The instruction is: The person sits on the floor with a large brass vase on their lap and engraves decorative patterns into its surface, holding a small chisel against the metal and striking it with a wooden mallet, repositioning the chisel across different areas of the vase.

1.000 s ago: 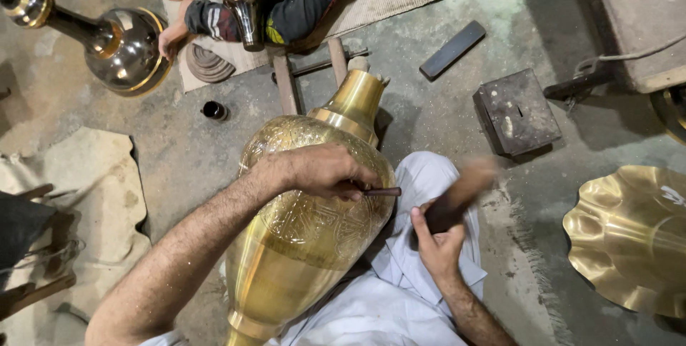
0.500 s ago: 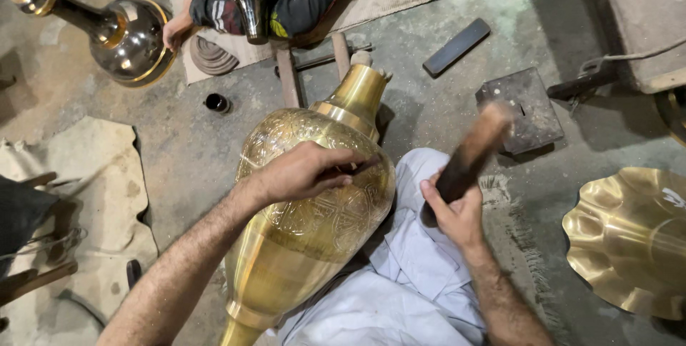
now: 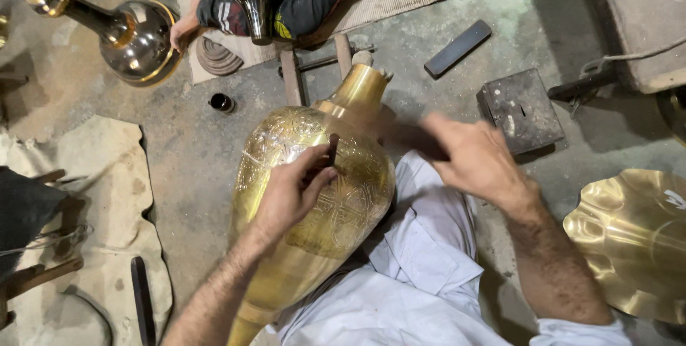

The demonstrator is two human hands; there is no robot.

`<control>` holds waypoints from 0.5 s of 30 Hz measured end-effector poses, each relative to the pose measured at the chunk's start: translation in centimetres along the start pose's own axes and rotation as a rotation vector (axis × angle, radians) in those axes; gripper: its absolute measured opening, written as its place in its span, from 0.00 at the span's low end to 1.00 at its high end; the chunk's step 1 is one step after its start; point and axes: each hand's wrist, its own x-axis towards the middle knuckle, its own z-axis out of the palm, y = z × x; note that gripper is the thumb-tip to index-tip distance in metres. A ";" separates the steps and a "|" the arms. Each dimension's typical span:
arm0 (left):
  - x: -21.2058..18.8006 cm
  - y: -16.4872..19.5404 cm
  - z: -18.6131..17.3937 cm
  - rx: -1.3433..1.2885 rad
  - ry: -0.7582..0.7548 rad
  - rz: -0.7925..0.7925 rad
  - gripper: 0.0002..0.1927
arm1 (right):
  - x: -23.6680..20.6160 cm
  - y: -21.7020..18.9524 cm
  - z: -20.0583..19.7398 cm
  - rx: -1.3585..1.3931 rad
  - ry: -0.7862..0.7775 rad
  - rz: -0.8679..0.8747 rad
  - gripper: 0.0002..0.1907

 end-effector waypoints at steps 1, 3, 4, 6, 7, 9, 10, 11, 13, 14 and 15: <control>-0.5 -0.2 0.4 -0.004 0.042 -0.006 0.19 | 0.5 -0.7 -0.8 -0.055 0.084 -0.120 0.16; -1.4 -0.5 1.2 -0.029 0.113 -0.042 0.18 | 1.0 -1.9 -2.5 -0.160 0.239 -0.347 0.21; -1.7 -0.7 1.6 -0.051 0.154 -0.066 0.17 | 1.6 -2.6 -2.6 -0.093 0.162 -0.226 0.20; -2.5 -1.0 2.4 -0.116 0.232 -0.083 0.16 | 1.8 -3.3 -3.1 0.044 -0.003 0.008 0.18; -2.8 -1.1 2.5 -0.157 0.260 -0.064 0.16 | 1.9 -3.4 -3.1 -0.131 0.040 -0.110 0.18; -3.2 -1.3 2.5 -0.355 0.318 -0.109 0.15 | 1.1 -2.9 -3.0 -0.483 0.119 -0.345 0.21; -3.3 -1.4 2.3 -0.510 0.350 -0.170 0.15 | 1.1 -2.4 -2.5 -0.373 0.128 -0.314 0.20; -3.4 -1.4 2.0 -0.666 0.383 -0.232 0.15 | 0.8 -1.7 -1.9 -0.264 0.134 -0.286 0.20; -3.9 -1.3 1.2 -0.826 0.436 -0.297 0.13 | 0.3 -0.4 0.6 0.009 0.128 -0.185 0.20; -3.9 -1.2 0.7 -0.905 0.461 -0.321 0.13 | -0.3 0.1 2.4 0.169 0.121 -0.113 0.21; -3.9 -1.2 0.5 -0.897 0.445 -0.294 0.13 | -1.0 0.6 4.4 0.330 0.108 -0.042 0.23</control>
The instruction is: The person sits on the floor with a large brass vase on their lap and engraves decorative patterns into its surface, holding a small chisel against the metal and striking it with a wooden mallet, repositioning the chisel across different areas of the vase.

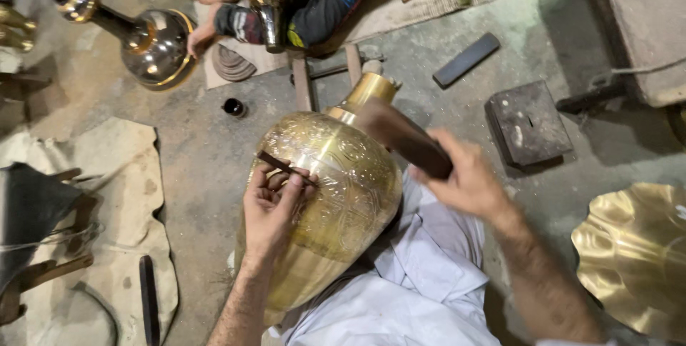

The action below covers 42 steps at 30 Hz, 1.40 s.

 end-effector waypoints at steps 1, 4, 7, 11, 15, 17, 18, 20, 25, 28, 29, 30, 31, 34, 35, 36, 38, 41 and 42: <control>-0.1 0.1 -0.1 0.008 -0.022 0.016 0.13 | -1.2 1.0 1.8 0.256 0.014 0.102 0.25; -0.5 0.1 -0.5 0.108 -0.054 -0.032 0.14 | -5.4 4.0 6.2 0.274 -0.007 0.503 0.25; -0.7 -0.9 -0.6 0.153 -0.128 0.024 0.13 | -8.8 5.7 9.3 0.673 0.049 0.433 0.26; -0.6 -2.3 -0.8 0.169 -0.174 0.143 0.15 | -10.9 6.4 9.9 0.678 0.051 0.533 0.24; -0.9 -3.0 -0.6 0.225 -0.193 0.160 0.17 | -10.5 6.5 8.8 0.631 0.097 0.491 0.24; -1.0 -3.1 -0.4 0.261 -0.203 0.197 0.18 | -9.8 6.5 8.3 0.596 0.118 0.442 0.23; -1.1 -3.1 -0.3 0.259 -0.203 0.198 0.19 | -9.4 6.4 8.1 0.588 0.128 0.400 0.22; -1.1 -2.9 -0.1 0.255 -0.204 0.208 0.22 | -8.8 6.3 7.8 0.569 0.128 0.376 0.22; -1.3 -1.9 -0.1 0.416 -0.167 0.205 0.21 | -7.9 5.9 7.4 0.568 0.074 0.398 0.22; -1.4 -1.5 0.0 0.428 -0.161 0.208 0.21 | -7.6 5.8 7.4 0.593 0.066 0.371 0.24; -1.4 -1.4 0.1 0.420 -0.158 0.212 0.21 | -7.5 5.7 7.3 0.544 0.063 0.375 0.24; -1.4 -1.4 0.1 0.428 -0.154 0.211 0.21 | -7.5 5.7 7.2 0.496 0.060 0.381 0.24; -1.3 -1.4 0.2 0.436 -0.150 0.212 0.22 | -7.4 5.8 7.1 0.448 0.059 0.385 0.24; -1.1 -1.4 0.3 0.454 -0.165 0.218 0.21 | -7.4 6.0 6.8 0.333 0.007 0.523 0.23; -1.1 -1.3 0.4 0.459 -0.176 0.224 0.21 | -7.3 6.2 6.7 0.393 0.021 0.484 0.23; -1.1 -1.3 0.5 0.471 -0.180 0.223 0.21 | -7.4 6.3 6.6 0.452 0.033 0.446 0.24; -1.0 -1.0 0.7 0.497 -0.190 0.224 0.20 | -7.4 6.6 6.4 0.504 0.046 0.416 0.25; -1.0 -0.6 1.2 0.527 -0.185 0.213 0.20 | -7.7 6.9 6.1 0.506 0.050 0.430 0.25; -1.0 -0.5 1.4 0.530 -0.187 0.217 0.20 | -7.7 7.0 6.0 0.522 0.059 0.424 0.26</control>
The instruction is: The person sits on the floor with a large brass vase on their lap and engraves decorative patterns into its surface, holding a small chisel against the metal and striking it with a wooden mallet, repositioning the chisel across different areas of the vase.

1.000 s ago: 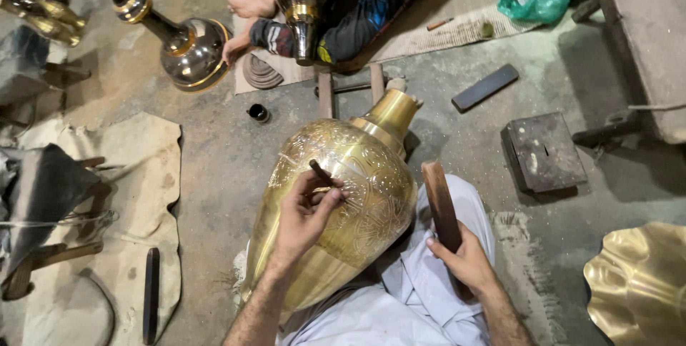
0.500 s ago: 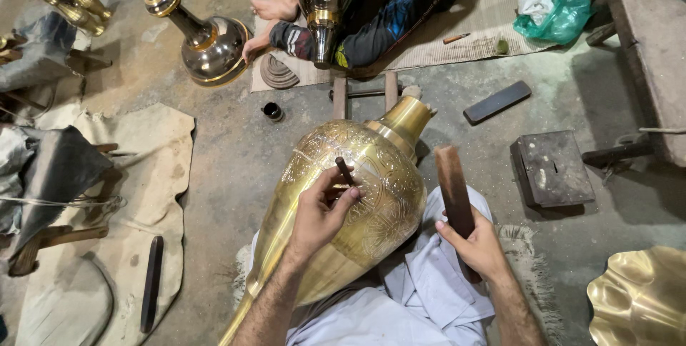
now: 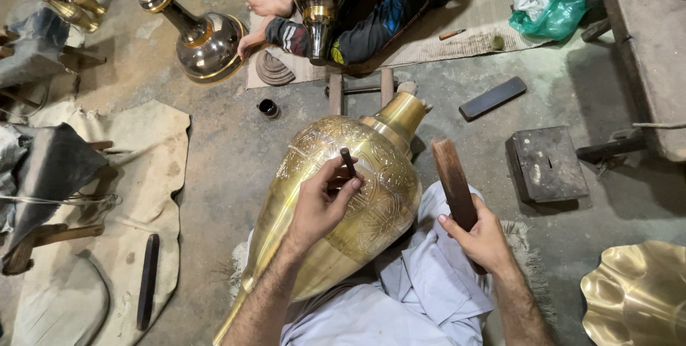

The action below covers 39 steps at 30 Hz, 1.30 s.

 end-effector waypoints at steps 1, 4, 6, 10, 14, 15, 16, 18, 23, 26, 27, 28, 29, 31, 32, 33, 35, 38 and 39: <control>0.1 0.2 0.0 0.003 -0.001 0.004 0.20 | 0.0 0.0 -0.1 0.017 0.004 -0.006 0.26; 0.1 0.6 0.1 0.006 -0.004 0.016 0.20 | -0.2 0.0 -0.3 -0.007 0.010 -0.016 0.25; 0.1 0.8 0.2 0.009 -0.004 0.023 0.20 | -0.2 -0.1 -0.4 -0.003 0.007 -0.014 0.25; 0.1 1.1 0.2 0.034 0.003 0.034 0.21 | -0.5 -0.2 -0.5 -0.067 0.022 0.002 0.26; 0.2 1.2 0.1 0.103 -0.014 0.058 0.20 | -0.8 -0.4 -0.7 -0.180 0.020 0.023 0.26; 0.2 1.2 0.1 0.104 -0.013 0.056 0.20 | -0.8 -0.5 -0.8 -0.182 0.020 0.018 0.27; 0.2 1.2 0.1 0.105 -0.012 0.056 0.20 | -0.9 -0.5 -0.8 -0.185 0.019 0.012 0.27; 0.3 1.1 0.1 0.101 -0.012 0.060 0.20 | -0.9 -0.6 -0.8 -0.198 0.021 0.013 0.27; 0.2 1.1 0.2 0.079 -0.009 0.076 0.20 | -1.1 -0.7 -0.7 -0.200 0.031 0.020 0.28; 0.2 1.1 0.2 0.078 -0.003 0.091 0.20 | -1.1 -0.7 -0.6 -0.186 0.025 -0.002 0.27; 0.2 1.1 0.2 0.085 0.000 0.086 0.20 | -1.1 -0.6 -0.5 -0.182 0.023 -0.003 0.27; 0.2 1.1 0.2 0.092 0.004 0.080 0.20 | -1.1 -0.6 -0.5 -0.179 0.021 -0.005 0.27; 0.2 1.0 0.1 0.100 0.008 0.074 0.21 | -1.1 -0.6 -0.5 -0.165 0.016 -0.005 0.27; 0.2 0.9 0.0 0.083 -0.001 0.078 0.20 | -1.1 -0.5 -0.5 -0.138 0.009 -0.004 0.27; 0.2 0.8 0.0 0.073 -0.005 0.079 0.20 | -1.1 -0.3 -0.5 -0.132 0.008 -0.025 0.27; 0.2 0.7 -0.1 0.075 -0.006 0.083 0.20 | -1.0 -0.3 -0.5 -0.126 0.007 -0.044 0.26; 0.4 0.5 -0.2 0.077 -0.008 0.089 0.19 | -1.0 -0.3 -0.5 -0.126 0.010 -0.052 0.26; 0.7 0.3 -0.3 0.077 -0.006 0.085 0.19 | -1.0 -0.7 -0.4 -0.125 0.017 -0.047 0.28; 0.8 0.3 -0.2 0.084 -0.012 0.088 0.19 | -1.0 -0.9 -0.4 -0.115 0.016 -0.063 0.29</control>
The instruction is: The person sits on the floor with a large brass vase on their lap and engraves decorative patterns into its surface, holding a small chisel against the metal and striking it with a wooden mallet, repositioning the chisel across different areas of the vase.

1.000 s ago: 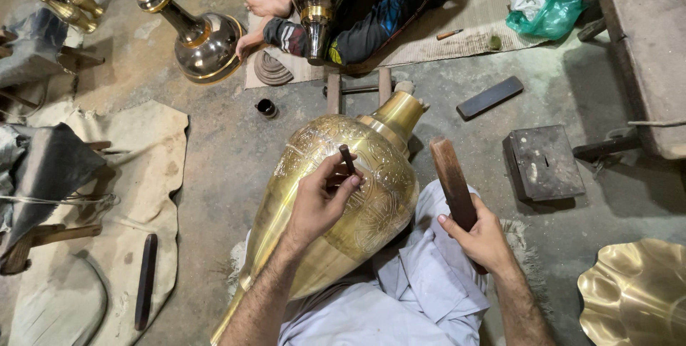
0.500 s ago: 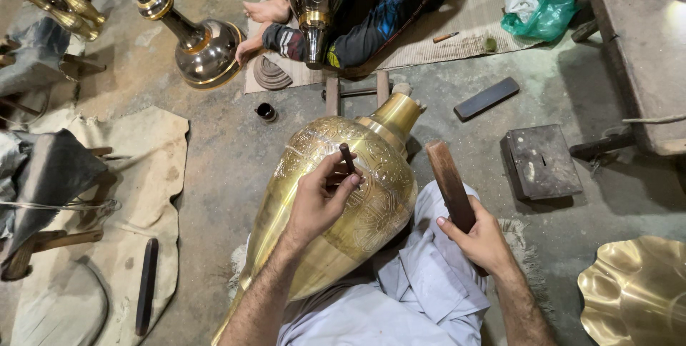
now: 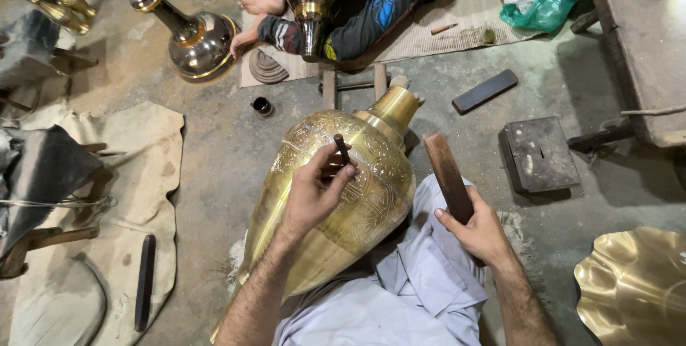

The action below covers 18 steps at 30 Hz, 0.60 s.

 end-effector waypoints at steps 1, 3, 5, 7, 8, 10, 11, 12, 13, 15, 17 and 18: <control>0.1 0.1 0.0 0.006 -0.007 0.004 0.18 | 0.0 -0.3 0.0 0.010 0.001 -0.015 0.31; 0.5 0.3 0.2 0.026 -0.017 0.015 0.19 | 0.0 -0.8 -0.2 -0.072 0.012 0.020 0.32; 0.7 0.6 0.3 0.052 -0.021 0.027 0.21 | 0.1 -1.4 -0.4 -0.127 0.021 0.056 0.32; 1.0 1.0 0.4 0.056 -0.040 0.014 0.21 | 0.2 -1.7 -0.4 -0.152 0.027 0.092 0.33; 1.1 1.2 0.5 0.059 -0.050 0.007 0.21 | 0.3 -1.8 -0.5 -0.162 0.032 0.054 0.32; 1.6 1.3 0.5 0.107 -0.070 0.032 0.21 | 0.5 -2.0 -0.5 -0.183 0.042 -0.023 0.31; 1.8 1.4 0.5 0.131 -0.080 0.044 0.21 | 0.5 -2.0 -0.6 -0.198 0.040 0.000 0.31; 2.0 1.4 0.5 0.159 -0.089 0.038 0.21 | 0.7 -2.0 -0.6 -0.213 0.039 0.022 0.31; 2.2 1.3 0.5 0.187 -0.098 0.032 0.21 | 0.8 -2.1 -0.6 -0.228 0.038 0.044 0.31; 2.6 1.2 0.6 0.220 -0.117 0.022 0.21 | 1.1 -2.2 -0.6 -0.228 0.025 0.019 0.31; 2.9 1.1 0.6 0.229 -0.134 0.016 0.21 | 1.4 -2.5 -0.5 -0.278 0.003 0.042 0.31; 3.0 1.1 0.6 0.227 -0.141 0.009 0.21 | 1.5 -2.7 -0.5 -0.329 -0.013 0.077 0.31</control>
